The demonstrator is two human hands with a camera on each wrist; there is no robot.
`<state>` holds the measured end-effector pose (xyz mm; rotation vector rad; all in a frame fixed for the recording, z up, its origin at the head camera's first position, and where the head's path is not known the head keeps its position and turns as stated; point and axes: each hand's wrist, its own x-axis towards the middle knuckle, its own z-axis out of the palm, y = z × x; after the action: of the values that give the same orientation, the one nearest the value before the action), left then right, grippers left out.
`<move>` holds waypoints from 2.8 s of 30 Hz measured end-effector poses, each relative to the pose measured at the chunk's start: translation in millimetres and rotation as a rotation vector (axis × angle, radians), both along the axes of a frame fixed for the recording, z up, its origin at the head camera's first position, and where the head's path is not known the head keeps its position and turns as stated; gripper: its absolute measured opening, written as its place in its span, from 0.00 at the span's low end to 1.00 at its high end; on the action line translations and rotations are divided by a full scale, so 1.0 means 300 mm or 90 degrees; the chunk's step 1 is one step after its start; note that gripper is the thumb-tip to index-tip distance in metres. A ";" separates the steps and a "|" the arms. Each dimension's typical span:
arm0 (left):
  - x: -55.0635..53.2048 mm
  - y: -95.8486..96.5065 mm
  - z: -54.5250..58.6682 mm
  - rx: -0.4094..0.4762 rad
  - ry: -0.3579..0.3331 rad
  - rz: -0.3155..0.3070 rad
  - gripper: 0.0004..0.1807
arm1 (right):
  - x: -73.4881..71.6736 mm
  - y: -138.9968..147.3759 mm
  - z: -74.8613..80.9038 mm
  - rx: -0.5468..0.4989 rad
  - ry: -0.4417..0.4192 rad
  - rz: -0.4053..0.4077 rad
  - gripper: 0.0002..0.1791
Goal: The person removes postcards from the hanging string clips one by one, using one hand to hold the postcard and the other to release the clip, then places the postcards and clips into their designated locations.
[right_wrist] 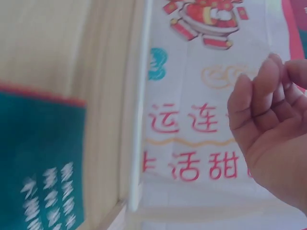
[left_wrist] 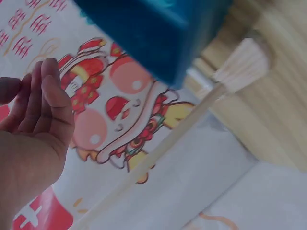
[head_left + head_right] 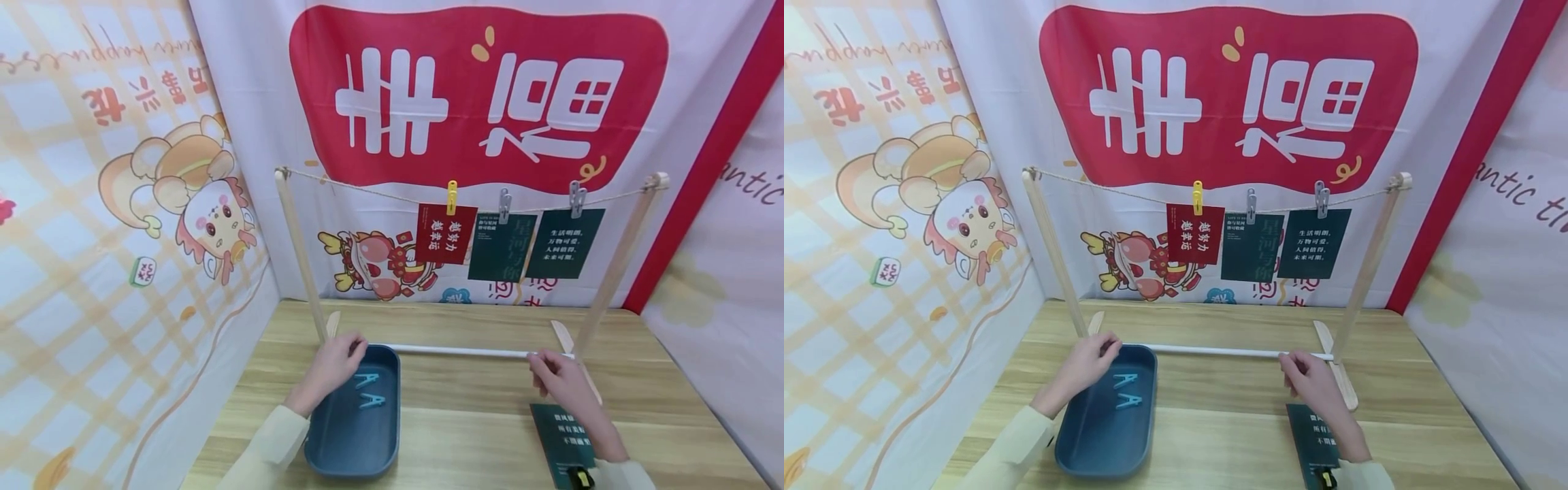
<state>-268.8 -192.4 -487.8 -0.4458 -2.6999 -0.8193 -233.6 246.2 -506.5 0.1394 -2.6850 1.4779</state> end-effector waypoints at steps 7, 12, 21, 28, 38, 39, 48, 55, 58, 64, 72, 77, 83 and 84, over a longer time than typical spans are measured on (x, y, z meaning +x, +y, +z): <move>-0.014 0.039 0.086 0.095 0.090 -0.045 0.06 | -0.040 -0.047 0.060 -0.030 0.043 0.016 0.21; -0.020 0.057 0.153 0.108 0.158 -0.080 0.05 | -0.047 -0.078 0.120 -0.032 0.077 0.055 0.16; -0.047 0.089 0.262 0.105 0.219 -0.112 0.04 | -0.080 -0.113 0.193 -0.026 0.103 0.056 0.14; -0.059 0.121 0.362 0.105 0.246 -0.129 0.06 | -0.068 -0.182 0.340 -0.035 0.140 0.076 0.13; -0.074 0.179 0.524 0.115 0.286 -0.175 0.09 | -0.099 -0.228 0.423 -0.033 0.167 0.113 0.13; -0.077 0.187 0.539 0.114 0.289 -0.180 0.09 | -0.104 -0.231 0.429 -0.030 0.168 0.114 0.13; -0.114 0.260 0.648 0.102 0.315 -0.211 0.12 | -0.129 -0.266 0.478 -0.022 0.146 0.126 0.16; -0.151 0.312 0.699 0.114 0.330 -0.218 0.14 | -0.185 -0.270 0.467 -0.021 0.152 0.131 0.17; -0.166 0.332 0.712 0.115 0.325 -0.220 0.14 | -0.202 -0.266 0.465 -0.026 0.158 0.131 0.18; -0.188 0.368 0.731 0.124 0.310 -0.212 0.14 | -0.221 -0.277 0.485 -0.024 0.169 0.136 0.20; -0.203 0.404 0.750 0.169 0.268 -0.199 0.21 | -0.235 -0.305 0.503 -0.026 0.176 0.149 0.21; -0.219 0.424 0.763 0.174 0.240 -0.190 0.23 | -0.246 -0.317 0.513 -0.009 0.185 0.142 0.23; -0.219 0.441 0.777 0.185 0.172 -0.200 0.26 | -0.258 -0.323 0.500 0.008 0.172 0.126 0.24; -0.219 0.443 0.778 0.185 0.157 -0.204 0.27 | -0.260 -0.323 0.497 0.008 0.172 0.125 0.24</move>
<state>-334.5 -59.4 -254.4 -0.8590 -2.2694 -1.1373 -311.5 149.3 -357.3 0.5752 -2.5217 1.3736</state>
